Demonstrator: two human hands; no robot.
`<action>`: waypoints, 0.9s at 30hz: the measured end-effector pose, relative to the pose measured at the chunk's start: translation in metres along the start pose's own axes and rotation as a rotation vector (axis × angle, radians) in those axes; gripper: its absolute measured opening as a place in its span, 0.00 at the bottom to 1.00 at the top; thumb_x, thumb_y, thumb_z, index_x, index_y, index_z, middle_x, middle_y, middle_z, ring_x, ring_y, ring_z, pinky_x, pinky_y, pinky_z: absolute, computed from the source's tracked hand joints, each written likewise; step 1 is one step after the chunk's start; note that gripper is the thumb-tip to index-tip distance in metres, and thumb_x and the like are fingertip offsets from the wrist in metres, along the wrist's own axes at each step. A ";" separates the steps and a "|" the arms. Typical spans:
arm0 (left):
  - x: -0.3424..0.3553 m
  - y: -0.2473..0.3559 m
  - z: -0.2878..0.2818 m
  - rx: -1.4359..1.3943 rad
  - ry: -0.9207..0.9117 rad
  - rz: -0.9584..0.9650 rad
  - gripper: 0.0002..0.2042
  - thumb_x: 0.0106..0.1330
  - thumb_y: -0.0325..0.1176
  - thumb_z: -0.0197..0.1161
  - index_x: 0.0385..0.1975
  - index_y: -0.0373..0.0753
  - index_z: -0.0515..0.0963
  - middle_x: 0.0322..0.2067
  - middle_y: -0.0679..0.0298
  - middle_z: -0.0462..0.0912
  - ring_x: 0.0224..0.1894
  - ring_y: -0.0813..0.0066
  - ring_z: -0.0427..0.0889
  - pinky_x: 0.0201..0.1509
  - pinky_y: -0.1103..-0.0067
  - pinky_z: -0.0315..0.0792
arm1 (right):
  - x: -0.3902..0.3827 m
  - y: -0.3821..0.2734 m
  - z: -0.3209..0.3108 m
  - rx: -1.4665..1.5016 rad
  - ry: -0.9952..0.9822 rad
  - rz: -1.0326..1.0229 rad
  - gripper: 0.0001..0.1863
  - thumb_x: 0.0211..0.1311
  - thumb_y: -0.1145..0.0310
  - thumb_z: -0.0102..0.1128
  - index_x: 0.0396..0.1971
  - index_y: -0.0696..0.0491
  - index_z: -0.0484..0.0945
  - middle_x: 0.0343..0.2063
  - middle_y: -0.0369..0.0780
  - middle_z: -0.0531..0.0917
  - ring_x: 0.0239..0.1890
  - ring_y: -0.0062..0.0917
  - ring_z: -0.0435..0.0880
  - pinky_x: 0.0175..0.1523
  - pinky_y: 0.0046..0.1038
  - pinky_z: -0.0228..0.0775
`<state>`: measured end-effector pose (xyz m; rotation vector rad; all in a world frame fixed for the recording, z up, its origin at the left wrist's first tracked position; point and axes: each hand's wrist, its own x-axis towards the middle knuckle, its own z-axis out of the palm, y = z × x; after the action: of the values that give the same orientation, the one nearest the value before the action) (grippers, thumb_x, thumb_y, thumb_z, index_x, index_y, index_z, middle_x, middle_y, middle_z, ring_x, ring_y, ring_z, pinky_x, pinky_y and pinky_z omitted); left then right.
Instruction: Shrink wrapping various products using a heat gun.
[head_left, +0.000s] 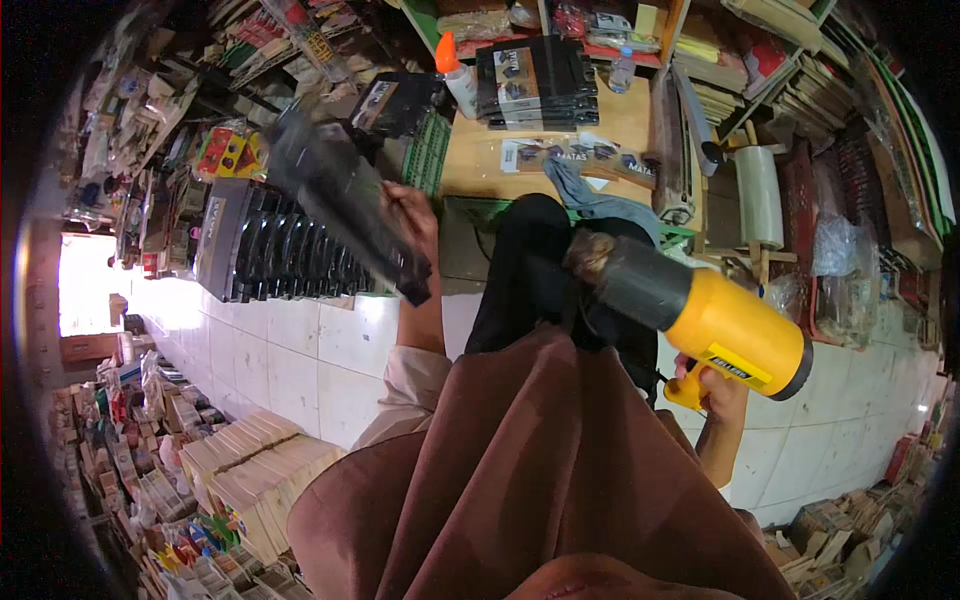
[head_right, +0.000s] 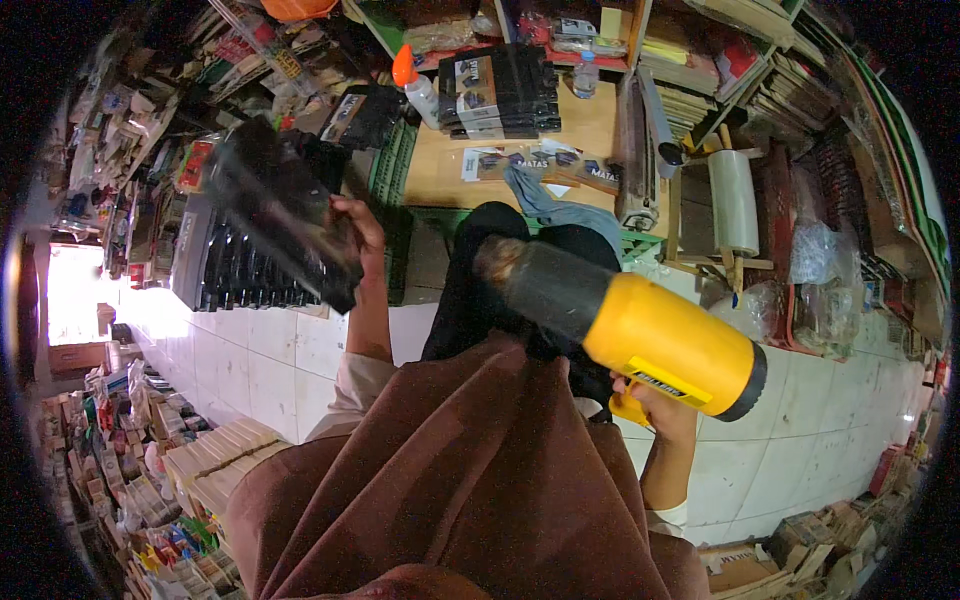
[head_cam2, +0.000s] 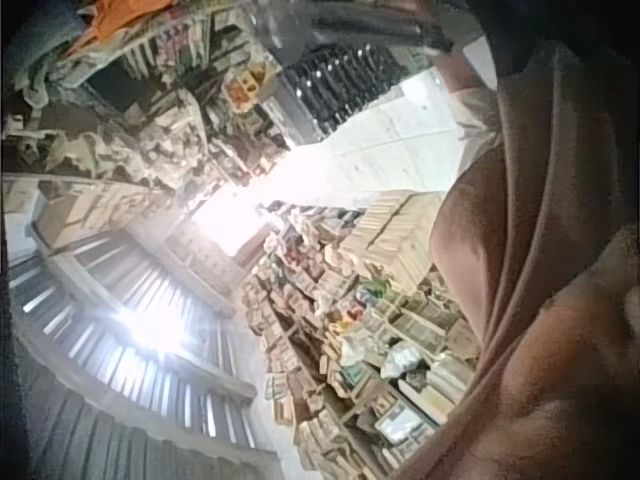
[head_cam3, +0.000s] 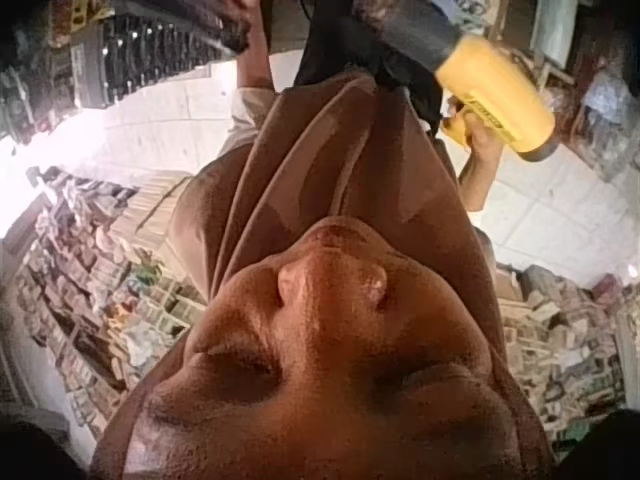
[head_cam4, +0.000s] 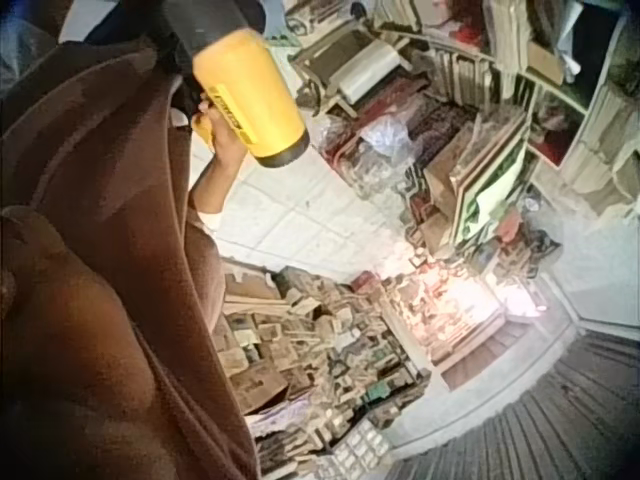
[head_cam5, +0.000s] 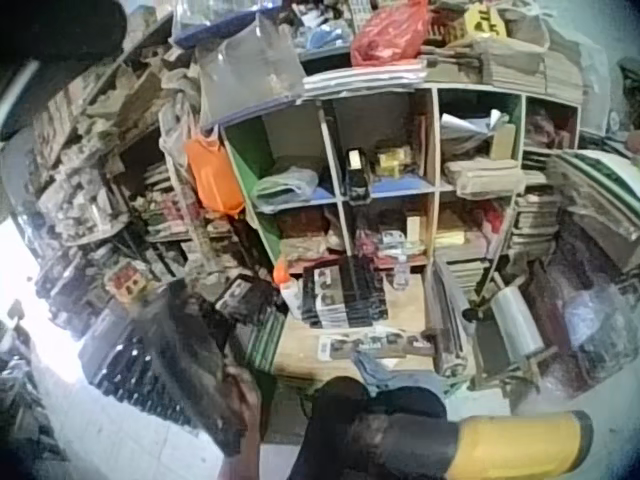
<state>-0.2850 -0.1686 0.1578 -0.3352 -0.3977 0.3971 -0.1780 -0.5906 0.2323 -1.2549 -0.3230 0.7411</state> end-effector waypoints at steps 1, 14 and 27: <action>0.004 0.004 -0.005 -0.059 -0.039 0.119 0.19 0.63 0.30 0.48 0.54 0.35 0.59 0.43 0.59 0.71 0.44 0.66 0.72 0.49 0.78 0.70 | -0.001 0.001 0.002 0.002 0.015 0.051 0.33 0.40 0.54 0.67 0.43 0.60 0.67 0.28 0.44 0.77 0.27 0.26 0.77 0.32 0.23 0.69; -0.020 -0.017 0.024 -0.234 0.178 0.082 0.23 0.62 0.35 0.47 0.58 0.43 0.57 0.50 0.62 0.68 0.50 0.68 0.69 0.50 0.76 0.68 | 0.043 0.016 0.033 -0.129 -0.120 -0.021 0.21 0.49 0.70 0.60 0.43 0.61 0.67 0.29 0.44 0.76 0.26 0.25 0.74 0.32 0.23 0.67; 0.008 -0.059 0.054 1.204 0.461 0.446 0.24 0.64 0.48 0.40 0.53 0.36 0.61 0.48 0.57 0.69 0.47 0.66 0.71 0.53 0.75 0.66 | 0.323 -0.003 0.044 0.198 0.024 -0.026 0.24 0.57 0.47 0.47 0.32 0.57 0.70 0.19 0.36 0.73 0.17 0.20 0.73 0.22 0.20 0.67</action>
<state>-0.2840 -0.2033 0.2303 0.6738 0.4091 0.8919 0.0319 -0.3440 0.1937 -1.0698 -0.2389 0.7174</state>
